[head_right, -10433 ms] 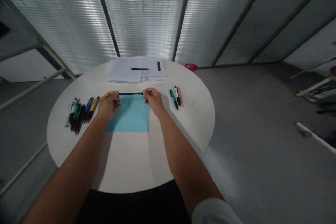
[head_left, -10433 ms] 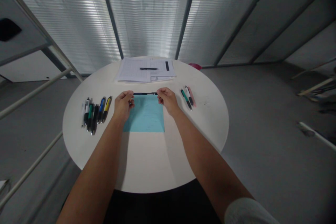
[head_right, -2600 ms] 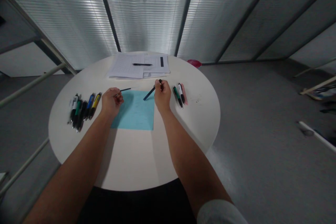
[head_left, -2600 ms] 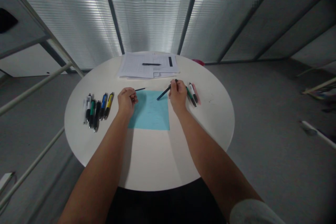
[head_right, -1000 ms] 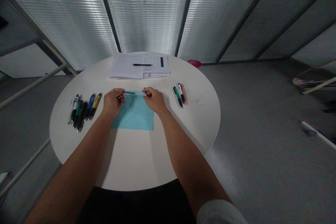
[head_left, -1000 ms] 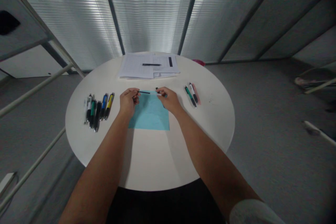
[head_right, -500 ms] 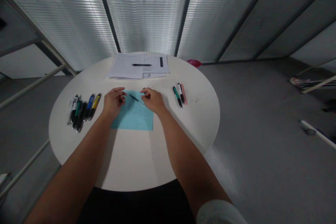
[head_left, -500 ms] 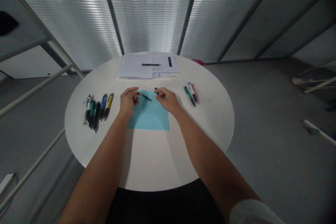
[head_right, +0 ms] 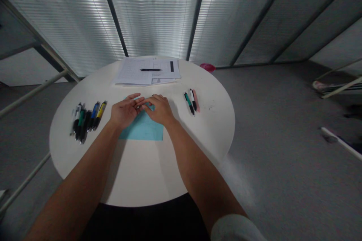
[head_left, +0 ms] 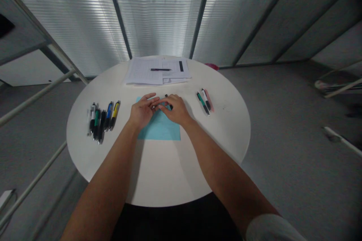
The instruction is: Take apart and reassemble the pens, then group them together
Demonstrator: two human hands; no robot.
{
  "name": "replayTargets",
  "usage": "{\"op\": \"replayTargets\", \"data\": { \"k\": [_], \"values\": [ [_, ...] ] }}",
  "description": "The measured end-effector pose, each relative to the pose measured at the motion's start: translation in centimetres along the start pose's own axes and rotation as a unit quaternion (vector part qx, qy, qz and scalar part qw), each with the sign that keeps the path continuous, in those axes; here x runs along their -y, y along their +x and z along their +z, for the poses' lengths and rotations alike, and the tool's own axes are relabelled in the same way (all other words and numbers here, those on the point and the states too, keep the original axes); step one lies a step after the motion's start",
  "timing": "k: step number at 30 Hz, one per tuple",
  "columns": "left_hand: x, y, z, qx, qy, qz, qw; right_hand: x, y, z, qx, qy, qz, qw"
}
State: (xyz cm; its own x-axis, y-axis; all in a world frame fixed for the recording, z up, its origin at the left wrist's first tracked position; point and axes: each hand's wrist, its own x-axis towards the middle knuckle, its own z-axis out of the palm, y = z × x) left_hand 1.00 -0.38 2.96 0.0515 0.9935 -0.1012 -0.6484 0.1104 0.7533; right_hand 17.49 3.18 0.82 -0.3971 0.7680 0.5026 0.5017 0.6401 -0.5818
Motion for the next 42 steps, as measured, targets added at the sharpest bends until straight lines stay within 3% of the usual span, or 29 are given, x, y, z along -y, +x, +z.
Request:
{"op": "replayTargets", "data": {
  "k": [7, 14, 22, 26, 33, 42],
  "values": [
    [0.4, -0.2, 0.3, 0.043, 0.014, -0.025, 0.999, -0.5, 0.0, 0.9, 0.028, -0.041, -0.026, 0.998],
    [0.6, 0.0, -0.4, 0.052, 0.021, -0.02, 0.998, -0.8, 0.2, 1.2, 0.02, -0.006, -0.027, 0.999],
    [1.0, 0.3, -0.3, 0.0, 0.085, 0.011, 0.996, -1.1, 0.6, 0.8, -0.032, 0.051, -0.005, 0.998],
    [1.5, 0.7, -0.5, -0.013, 0.143, 0.025, 0.989, -1.0, 0.5, 0.9, -0.029, 0.066, 0.003, 0.997],
    [1.6, 0.8, -0.7, -0.049, 0.162, 0.05, 0.984, -1.0, 0.7, 0.8, -0.052, 0.062, -0.003, 0.997],
    [1.8, 1.1, -1.0, -0.069, 0.207, 0.076, 0.973, -1.4, 0.6, 1.0, -0.039, 0.076, 0.028, 0.996]
  ]
}}
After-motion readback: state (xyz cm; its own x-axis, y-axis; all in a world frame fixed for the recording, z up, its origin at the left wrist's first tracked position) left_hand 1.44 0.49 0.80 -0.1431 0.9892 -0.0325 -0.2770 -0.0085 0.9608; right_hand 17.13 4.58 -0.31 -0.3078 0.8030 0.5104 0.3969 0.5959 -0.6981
